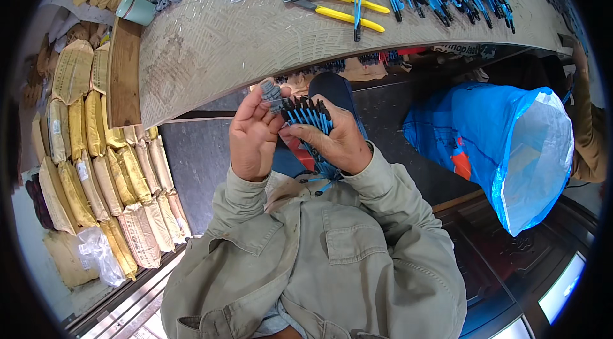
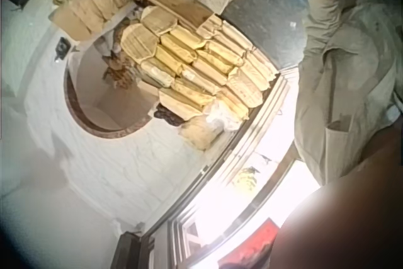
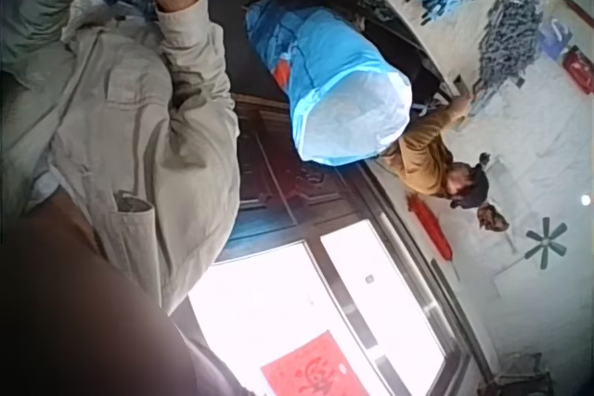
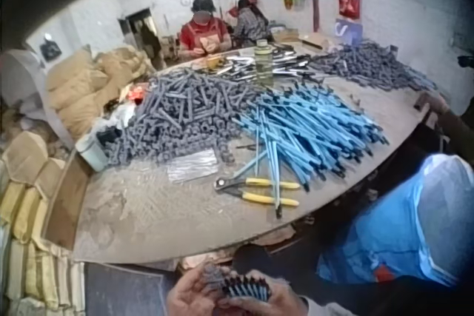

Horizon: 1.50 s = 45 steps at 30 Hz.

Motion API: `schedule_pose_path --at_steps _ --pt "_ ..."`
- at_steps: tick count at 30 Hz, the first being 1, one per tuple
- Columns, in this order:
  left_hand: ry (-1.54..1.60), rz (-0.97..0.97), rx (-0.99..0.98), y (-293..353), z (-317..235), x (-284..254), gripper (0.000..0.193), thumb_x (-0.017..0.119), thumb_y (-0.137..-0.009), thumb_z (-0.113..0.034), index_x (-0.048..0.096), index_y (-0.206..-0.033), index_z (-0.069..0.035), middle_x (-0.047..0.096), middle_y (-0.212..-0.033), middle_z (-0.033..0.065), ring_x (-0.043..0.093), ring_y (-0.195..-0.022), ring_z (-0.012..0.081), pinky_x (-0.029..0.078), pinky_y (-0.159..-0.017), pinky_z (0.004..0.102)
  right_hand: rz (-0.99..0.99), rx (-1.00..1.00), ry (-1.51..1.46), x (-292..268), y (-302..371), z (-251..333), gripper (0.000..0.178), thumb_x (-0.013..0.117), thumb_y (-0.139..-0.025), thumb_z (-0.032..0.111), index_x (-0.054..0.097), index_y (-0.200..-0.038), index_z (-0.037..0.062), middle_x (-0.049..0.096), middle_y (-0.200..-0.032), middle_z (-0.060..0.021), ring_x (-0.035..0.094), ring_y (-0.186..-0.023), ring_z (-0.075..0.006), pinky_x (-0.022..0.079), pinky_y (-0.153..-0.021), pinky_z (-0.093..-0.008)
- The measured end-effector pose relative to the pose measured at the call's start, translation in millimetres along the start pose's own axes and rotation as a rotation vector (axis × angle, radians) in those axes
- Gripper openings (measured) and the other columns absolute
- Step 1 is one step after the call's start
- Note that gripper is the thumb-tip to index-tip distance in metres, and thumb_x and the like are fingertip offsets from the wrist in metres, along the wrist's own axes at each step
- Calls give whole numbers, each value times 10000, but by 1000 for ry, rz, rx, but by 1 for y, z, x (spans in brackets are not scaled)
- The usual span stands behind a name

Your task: The person assembles blue rod components into a circular plastic base, securing them with pliers.

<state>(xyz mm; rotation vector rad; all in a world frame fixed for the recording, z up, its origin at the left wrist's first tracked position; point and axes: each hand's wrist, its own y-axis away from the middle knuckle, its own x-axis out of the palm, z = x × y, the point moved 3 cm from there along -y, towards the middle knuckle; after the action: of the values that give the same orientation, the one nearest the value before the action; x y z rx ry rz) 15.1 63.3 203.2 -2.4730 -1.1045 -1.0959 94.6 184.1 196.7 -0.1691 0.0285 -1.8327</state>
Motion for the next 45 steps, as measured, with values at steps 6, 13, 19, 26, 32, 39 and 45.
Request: schedule_pose_path --at_steps 6,13,19,26,32,39,45 --pt "-436 -34 113 2 -10 10 570 586 -771 134 404 -1301 29 490 -1220 98 556 -1027 167 485 -869 292 -11 16 -24 2 2 3 286 648 -846 159 535 -1051 -4 620 -884 -50 538 -800 -59 448 -703 -225" --pt "-489 -58 111 5 -11 7 539 583 -793 106 415 -1300 32 497 -1191 80 535 -1038 136 453 -880 253 -42 -37 -33 4 1 0 291 630 -862 192 536 -1067 8 600 -882 -31 508 -786 -50 433 -686 -216" --pt "-525 15 215 8 -13 14 514 543 -816 109 409 -1307 36 494 -1155 73 531 -1046 144 437 -873 236 -11 35 -40 2 6 -3 279 626 -865 193 542 -1057 9 590 -850 -16 479 -743 -42 415 -644 -209" --pt "-703 86 267 7 -20 21 494 488 -832 131 397 -1310 46 454 -1142 82 523 -1067 161 432 -888 252 -22 47 -61 2 3 2 246 647 -847 174 558 -1008 11 584 -815 -12 483 -727 -39 413 -634 -209" --pt "-689 47 275 9 -18 23 464 501 -834 108 408 -1286 72 448 -1233 112 526 -1078 184 428 -906 278 -52 26 -9 0 7 0 237 649 -841 149 561 -1007 5 604 -841 -23 515 -752 -41 437 -661 -213" --pt "-530 8 196 10 -14 24 478 514 -826 126 415 -1287 51 437 -1185 84 546 -1082 219 478 -862 277 -19 -5 1 -2 4 7 246 631 -851 120 549 -1045 -7 622 -874 -46 548 -799 -51 462 -696 -225" --pt "-500 -32 212 9 -13 25 511 593 -788 114 435 -1270 56 446 -1182 71 560 -1061 219 489 -841 273 5 41 -37 1 5 9 247 613 -863 118 541 -1062 -10 630 -893 -61 564 -805 -62 473 -703 -233"
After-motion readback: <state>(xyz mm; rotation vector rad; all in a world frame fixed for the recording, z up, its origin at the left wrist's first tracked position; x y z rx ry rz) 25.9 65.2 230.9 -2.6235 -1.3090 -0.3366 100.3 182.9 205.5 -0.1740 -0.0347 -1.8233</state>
